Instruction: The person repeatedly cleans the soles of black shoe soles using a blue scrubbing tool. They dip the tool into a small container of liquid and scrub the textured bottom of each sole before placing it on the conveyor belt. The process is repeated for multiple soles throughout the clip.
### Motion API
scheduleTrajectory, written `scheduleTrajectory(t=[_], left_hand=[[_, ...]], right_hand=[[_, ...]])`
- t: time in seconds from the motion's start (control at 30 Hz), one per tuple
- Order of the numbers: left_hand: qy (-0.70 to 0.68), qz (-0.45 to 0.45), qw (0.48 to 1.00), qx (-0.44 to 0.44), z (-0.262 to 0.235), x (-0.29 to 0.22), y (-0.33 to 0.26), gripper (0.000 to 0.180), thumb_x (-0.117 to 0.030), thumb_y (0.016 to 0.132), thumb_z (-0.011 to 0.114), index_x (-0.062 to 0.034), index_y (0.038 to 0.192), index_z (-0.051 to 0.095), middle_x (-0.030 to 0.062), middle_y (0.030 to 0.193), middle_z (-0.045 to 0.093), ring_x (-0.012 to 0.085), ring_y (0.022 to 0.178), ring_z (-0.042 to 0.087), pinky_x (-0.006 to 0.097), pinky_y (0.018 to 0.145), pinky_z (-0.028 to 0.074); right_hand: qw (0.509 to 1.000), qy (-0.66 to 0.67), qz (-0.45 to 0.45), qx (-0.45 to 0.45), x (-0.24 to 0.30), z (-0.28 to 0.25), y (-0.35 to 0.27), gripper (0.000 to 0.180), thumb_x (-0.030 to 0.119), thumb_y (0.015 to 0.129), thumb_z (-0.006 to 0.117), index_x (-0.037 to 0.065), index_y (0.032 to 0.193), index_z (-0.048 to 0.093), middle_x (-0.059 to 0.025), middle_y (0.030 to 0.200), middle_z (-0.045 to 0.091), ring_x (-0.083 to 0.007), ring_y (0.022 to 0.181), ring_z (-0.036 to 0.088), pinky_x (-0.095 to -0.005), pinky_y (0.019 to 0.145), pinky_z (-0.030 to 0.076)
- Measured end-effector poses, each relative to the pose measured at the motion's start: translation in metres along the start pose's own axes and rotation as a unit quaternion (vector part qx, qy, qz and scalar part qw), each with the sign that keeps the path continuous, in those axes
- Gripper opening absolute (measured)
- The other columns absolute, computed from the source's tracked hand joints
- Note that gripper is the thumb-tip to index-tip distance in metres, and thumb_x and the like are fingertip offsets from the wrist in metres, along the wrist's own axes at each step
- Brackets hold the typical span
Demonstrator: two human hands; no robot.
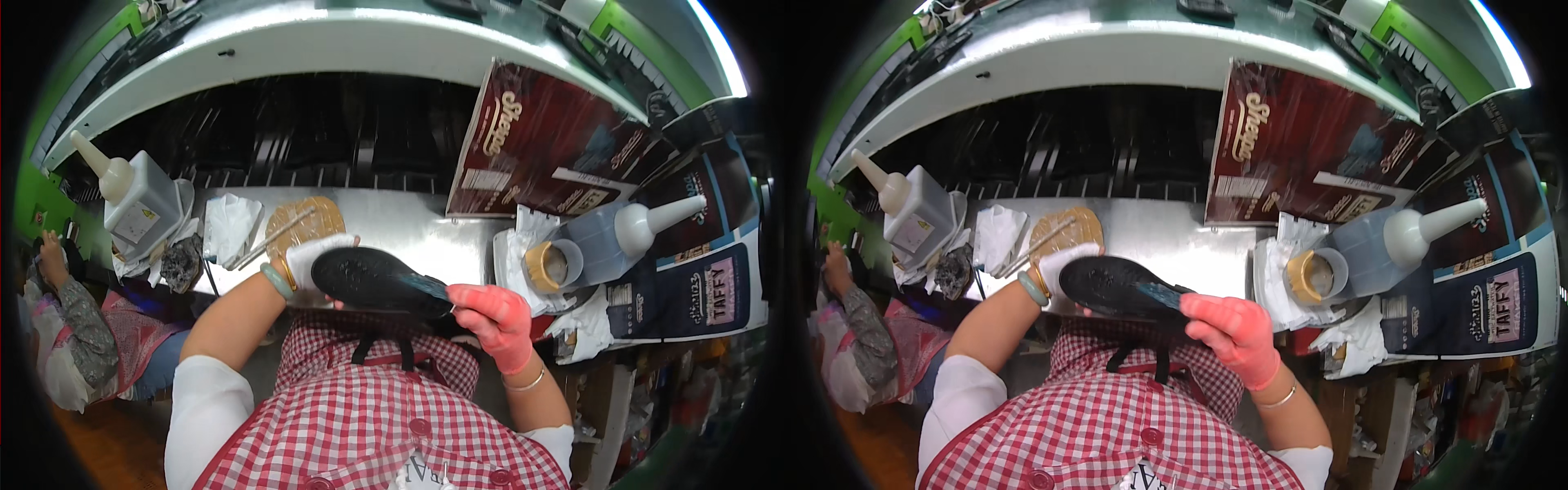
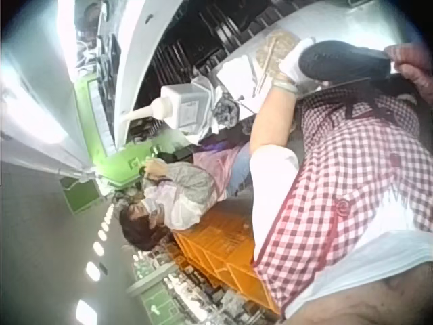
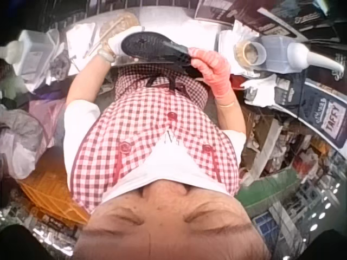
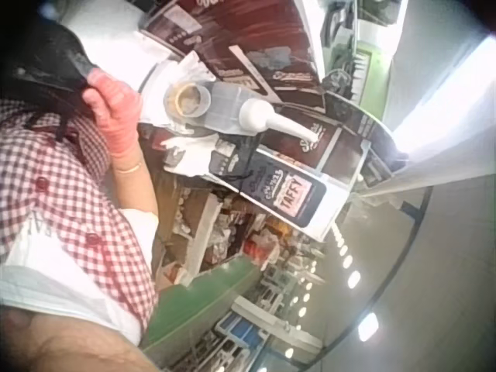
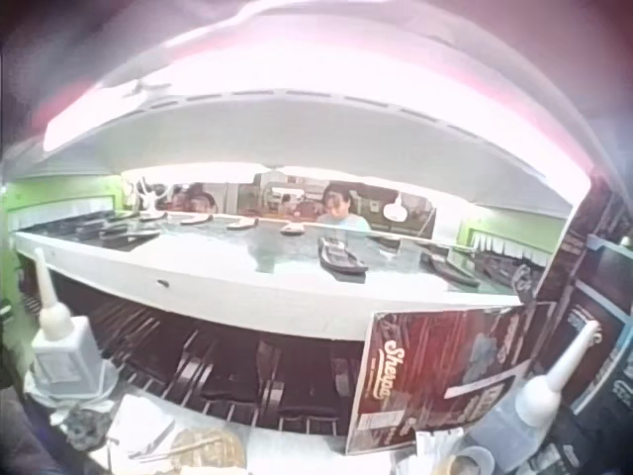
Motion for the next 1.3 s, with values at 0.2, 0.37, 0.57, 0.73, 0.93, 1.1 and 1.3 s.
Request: scheduleTrajectory(t=[0.2, 0.37, 0.57, 0.73, 0.93, 1.1, 1.3], left_hand=[[-0.01, 0.235, 0.965, 0.116, 0.04, 0.014, -0.049, 0.061, -0.042, 0.089, 0.047, 0.0058, 0.127, 0.043, 0.022, 0.107, 0.061, 0.0319, 0.085, 0.065, 0.043, 0.079, 0.053], [0.011, 0.473, 0.875, 0.102, 0.092, -0.005, -0.1, 0.076, -0.048, 0.085, 0.059, 0.0034, 0.134, 0.035, 0.0228, 0.122, 0.052, 0.0312, 0.094, 0.063, 0.045, 0.08, 0.053], [0.001, 0.621, 0.784, 0.008, 0.149, -0.165, -0.118, 0.045, -0.038, 0.091, 0.054, -0.0026, 0.117, 0.049, 0.0168, 0.104, 0.059, 0.0314, 0.083, 0.063, 0.042, 0.069, 0.054], [-0.108, 0.519, 0.846, -0.047, 0.144, -0.201, -0.061, 0.051, -0.04, 0.093, 0.05, 0.0017, 0.123, 0.045, 0.0211, 0.111, 0.055, 0.0351, 0.104, 0.057, 0.044, 0.081, 0.052], [0.254, 0.743, 0.573, -0.233, 0.102, -0.2, -0.091, 0.026, -0.012, 0.091, 0.055, -0.0005, 0.115, 0.059, 0.0107, 0.112, 0.061, 0.017, 0.103, 0.058, 0.031, 0.091, 0.047], [0.538, 0.496, 0.108, -0.673, -0.085, -0.325, -0.238, 0.04, -0.02, 0.085, 0.058, -0.0007, 0.12, 0.055, 0.0208, 0.127, 0.051, 0.0327, 0.12, 0.047, 0.036, 0.103, 0.034], [0.448, 0.078, 0.239, -0.858, -0.21, -0.403, -0.318, 0.08, -0.057, 0.071, 0.061, -0.0067, 0.132, 0.047, 0.0207, 0.134, 0.047, 0.0327, 0.126, 0.043, 0.039, 0.105, 0.033]], right_hand=[[0.916, 0.102, 0.004, -0.387, 0.014, -0.012, -0.028, 0.036, 0.032, 0.088, 0.062, 0.001, 0.107, 0.061, -0.0124, 0.097, 0.066, -0.0145, 0.065, 0.059, -0.0246, 0.06, 0.048], [0.873, 0.088, -0.011, -0.48, 0.008, -0.014, -0.049, 0.032, 0.03, 0.09, 0.06, 0.003, 0.108, 0.06, -0.0132, 0.1, 0.065, -0.0156, 0.065, 0.059, -0.0257, 0.056, 0.049], [0.86, 0.086, 0.059, -0.499, 0.011, -0.006, -0.057, 0.03, 0.028, 0.092, 0.058, 0.004, 0.109, 0.059, -0.0066, 0.094, 0.064, -0.0103, 0.068, 0.058, -0.0219, 0.058, 0.045], [0.904, 0.054, 0.021, -0.424, 0.008, 0.005, -0.039, 0.024, 0.003, 0.084, 0.065, -0.001, 0.108, 0.06, -0.014, 0.104, 0.064, -0.0193, 0.08, 0.064, -0.0302, 0.071, 0.055], [0.901, -0.245, -0.039, -0.355, 0.014, -0.008, -0.051, 0.029, -0.003, 0.072, 0.072, 0.002, 0.099, 0.061, -0.0169, 0.098, 0.065, -0.0294, 0.083, 0.065, -0.0341, 0.074, 0.053], [0.905, -0.292, -0.063, -0.303, 0.017, -0.005, -0.029, 0.03, -0.002, 0.072, 0.072, 0.004, 0.099, 0.063, -0.0156, 0.104, 0.064, -0.028, 0.083, 0.065, -0.0314, 0.07, 0.054], [0.887, -0.321, -0.078, -0.321, 0.007, 0.0, -0.023, 0.031, -0.004, 0.072, 0.071, 0.003, 0.101, 0.064, -0.0159, 0.105, 0.063, -0.0273, 0.086, 0.065, -0.0324, 0.071, 0.055]])
Point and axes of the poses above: each hand's wrist, its own y-axis towards the middle knuckle, its own z-axis out of the palm, x = y × z, the point moved 2 cm from there along y, towards the middle knuckle
